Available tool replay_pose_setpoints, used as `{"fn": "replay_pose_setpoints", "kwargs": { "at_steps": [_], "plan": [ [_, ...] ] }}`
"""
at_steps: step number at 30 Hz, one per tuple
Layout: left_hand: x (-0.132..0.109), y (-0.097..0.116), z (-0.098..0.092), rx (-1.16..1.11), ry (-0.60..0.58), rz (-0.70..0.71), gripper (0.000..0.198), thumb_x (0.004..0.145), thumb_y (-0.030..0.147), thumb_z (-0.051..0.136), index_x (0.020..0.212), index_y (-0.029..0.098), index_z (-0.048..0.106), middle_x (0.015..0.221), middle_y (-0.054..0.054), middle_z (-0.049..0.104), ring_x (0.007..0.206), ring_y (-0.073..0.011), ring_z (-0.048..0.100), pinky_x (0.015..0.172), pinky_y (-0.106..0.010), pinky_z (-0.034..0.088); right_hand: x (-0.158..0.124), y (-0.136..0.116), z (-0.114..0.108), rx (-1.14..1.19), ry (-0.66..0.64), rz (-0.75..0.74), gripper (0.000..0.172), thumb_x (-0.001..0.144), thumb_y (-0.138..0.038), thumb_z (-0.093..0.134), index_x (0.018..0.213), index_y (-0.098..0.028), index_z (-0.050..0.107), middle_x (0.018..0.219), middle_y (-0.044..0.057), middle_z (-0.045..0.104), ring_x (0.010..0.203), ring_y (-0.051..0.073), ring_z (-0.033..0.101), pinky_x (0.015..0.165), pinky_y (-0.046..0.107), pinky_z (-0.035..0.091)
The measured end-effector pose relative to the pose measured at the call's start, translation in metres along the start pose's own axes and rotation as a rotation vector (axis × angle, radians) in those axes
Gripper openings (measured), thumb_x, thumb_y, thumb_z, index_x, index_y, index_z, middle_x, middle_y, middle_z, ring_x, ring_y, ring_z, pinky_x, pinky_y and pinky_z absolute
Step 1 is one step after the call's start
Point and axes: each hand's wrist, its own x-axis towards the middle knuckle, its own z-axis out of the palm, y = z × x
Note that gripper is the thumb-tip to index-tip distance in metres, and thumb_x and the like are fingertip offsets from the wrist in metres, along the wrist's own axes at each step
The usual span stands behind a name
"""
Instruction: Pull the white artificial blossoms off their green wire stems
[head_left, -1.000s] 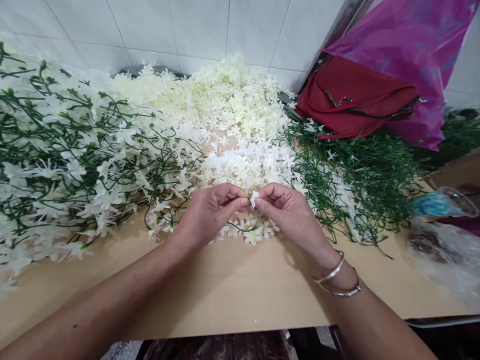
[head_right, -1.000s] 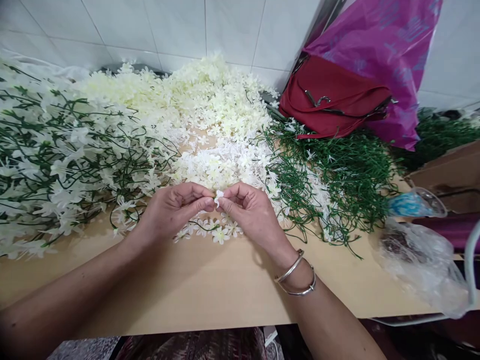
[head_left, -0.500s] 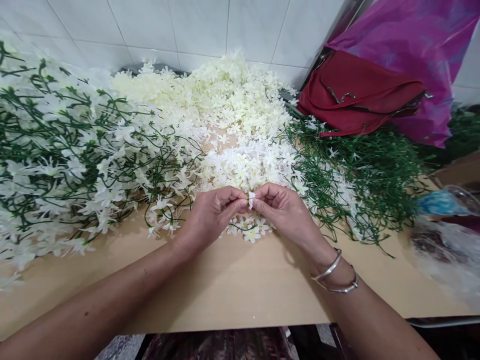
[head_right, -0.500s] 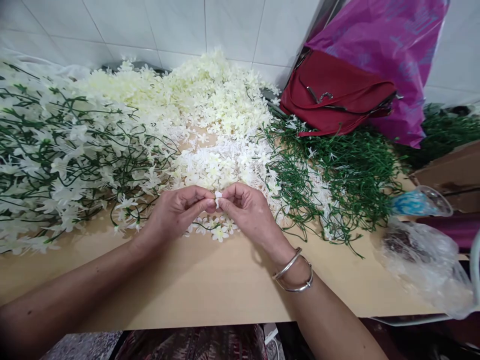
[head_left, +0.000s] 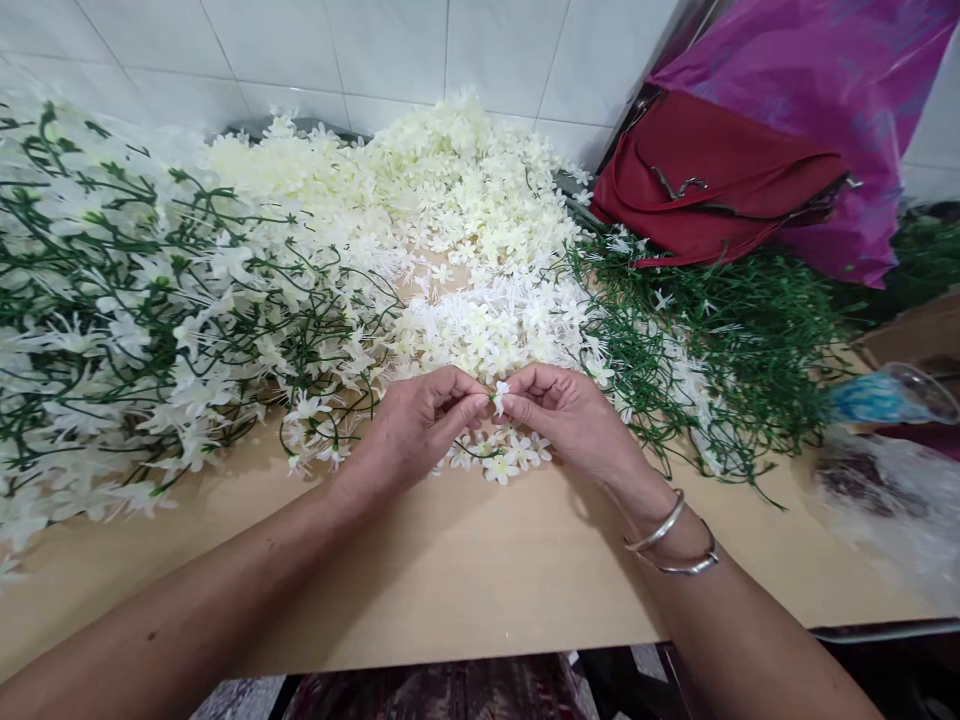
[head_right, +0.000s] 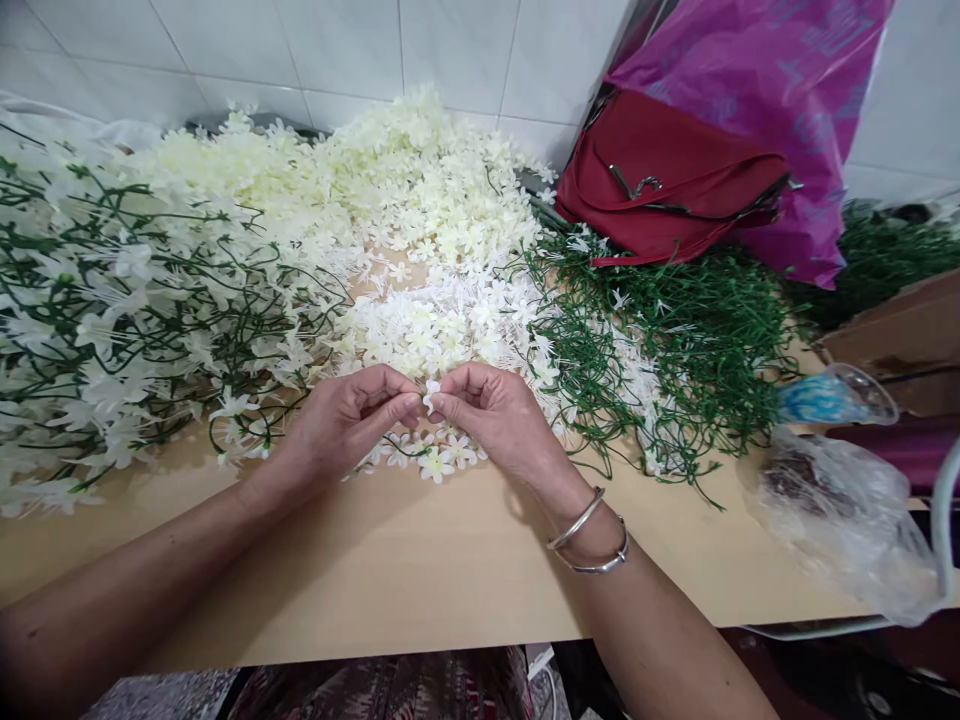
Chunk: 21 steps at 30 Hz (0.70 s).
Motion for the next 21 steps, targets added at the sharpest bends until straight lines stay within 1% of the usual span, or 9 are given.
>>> {"fn": "replay_pose_setpoints", "kwargs": {
  "at_steps": [4, 7, 11, 14, 16, 19, 21],
  "plan": [
    [-0.001, -0.002, 0.002, 0.023, 0.012, 0.032, 0.017, 0.1, 0.03, 0.062, 0.09, 0.019, 0.072, 0.077, 0.0, 0.078, 0.068, -0.0126, 0.071, 0.063, -0.022, 0.05, 0.001, 0.001, 0.0, 0.006, -0.012, 0.01, 0.036, 0.073, -0.05, 0.09, 0.079, -0.02, 0.07, 0.072, 0.0, 0.072, 0.066, 0.014, 0.063, 0.063, 0.028, 0.048],
    [-0.002, -0.003, 0.003, 0.03, 0.007, 0.029, 0.015, 0.1, 0.027, 0.062, 0.09, 0.02, 0.071, 0.077, 0.001, 0.078, 0.068, -0.0121, 0.071, 0.062, -0.021, 0.049, 0.0, 0.001, 0.0, 0.008, -0.02, 0.024, 0.035, 0.073, -0.049, 0.091, 0.079, -0.02, 0.07, 0.073, 0.001, 0.073, 0.068, 0.016, 0.065, 0.066, 0.029, 0.05],
    [-0.002, -0.003, 0.005, 0.064, 0.011, 0.04, 0.014, 0.099, 0.026, 0.062, 0.089, 0.02, 0.07, 0.075, 0.002, 0.077, 0.066, -0.0116, 0.07, 0.062, -0.021, 0.048, 0.0, 0.0, 0.002, -0.015, -0.013, 0.028, 0.033, 0.072, -0.043, 0.092, 0.077, -0.021, 0.07, 0.071, 0.0, 0.071, 0.067, 0.015, 0.064, 0.065, 0.028, 0.05],
    [-0.001, -0.003, 0.006, 0.084, 0.023, 0.047, 0.015, 0.099, 0.026, 0.061, 0.089, 0.02, 0.07, 0.075, 0.002, 0.077, 0.066, -0.0121, 0.07, 0.062, -0.022, 0.048, 0.0, 0.0, 0.003, -0.03, -0.007, 0.018, 0.033, 0.075, -0.045, 0.09, 0.076, -0.021, 0.068, 0.072, 0.0, 0.071, 0.069, 0.015, 0.063, 0.066, 0.029, 0.049],
    [0.0, -0.002, 0.007, 0.088, 0.021, 0.046, 0.015, 0.099, 0.026, 0.061, 0.088, 0.02, 0.07, 0.075, 0.001, 0.077, 0.066, -0.0122, 0.069, 0.062, -0.022, 0.047, 0.0, 0.001, 0.002, -0.039, -0.01, 0.01, 0.033, 0.077, -0.047, 0.088, 0.077, -0.02, 0.068, 0.072, 0.0, 0.07, 0.067, 0.014, 0.061, 0.063, 0.028, 0.047],
    [0.003, 0.003, 0.002, 0.068, -0.011, 0.025, 0.016, 0.099, 0.028, 0.06, 0.09, 0.019, 0.07, 0.076, 0.0, 0.076, 0.065, -0.0123, 0.068, 0.061, -0.022, 0.047, -0.002, 0.0, 0.0, -0.04, 0.005, -0.026, 0.031, 0.078, -0.044, 0.088, 0.081, -0.02, 0.069, 0.07, -0.003, 0.065, 0.06, 0.011, 0.054, 0.056, 0.026, 0.041],
    [0.006, 0.007, -0.005, 0.071, -0.009, 0.027, 0.016, 0.099, 0.03, 0.062, 0.092, 0.018, 0.07, 0.075, 0.0, 0.075, 0.065, -0.0127, 0.066, 0.061, -0.022, 0.047, -0.003, -0.002, -0.001, -0.064, 0.044, -0.096, 0.027, 0.08, -0.04, 0.087, 0.088, -0.02, 0.072, 0.076, -0.002, 0.067, 0.064, 0.012, 0.055, 0.059, 0.027, 0.043]
  ]
}}
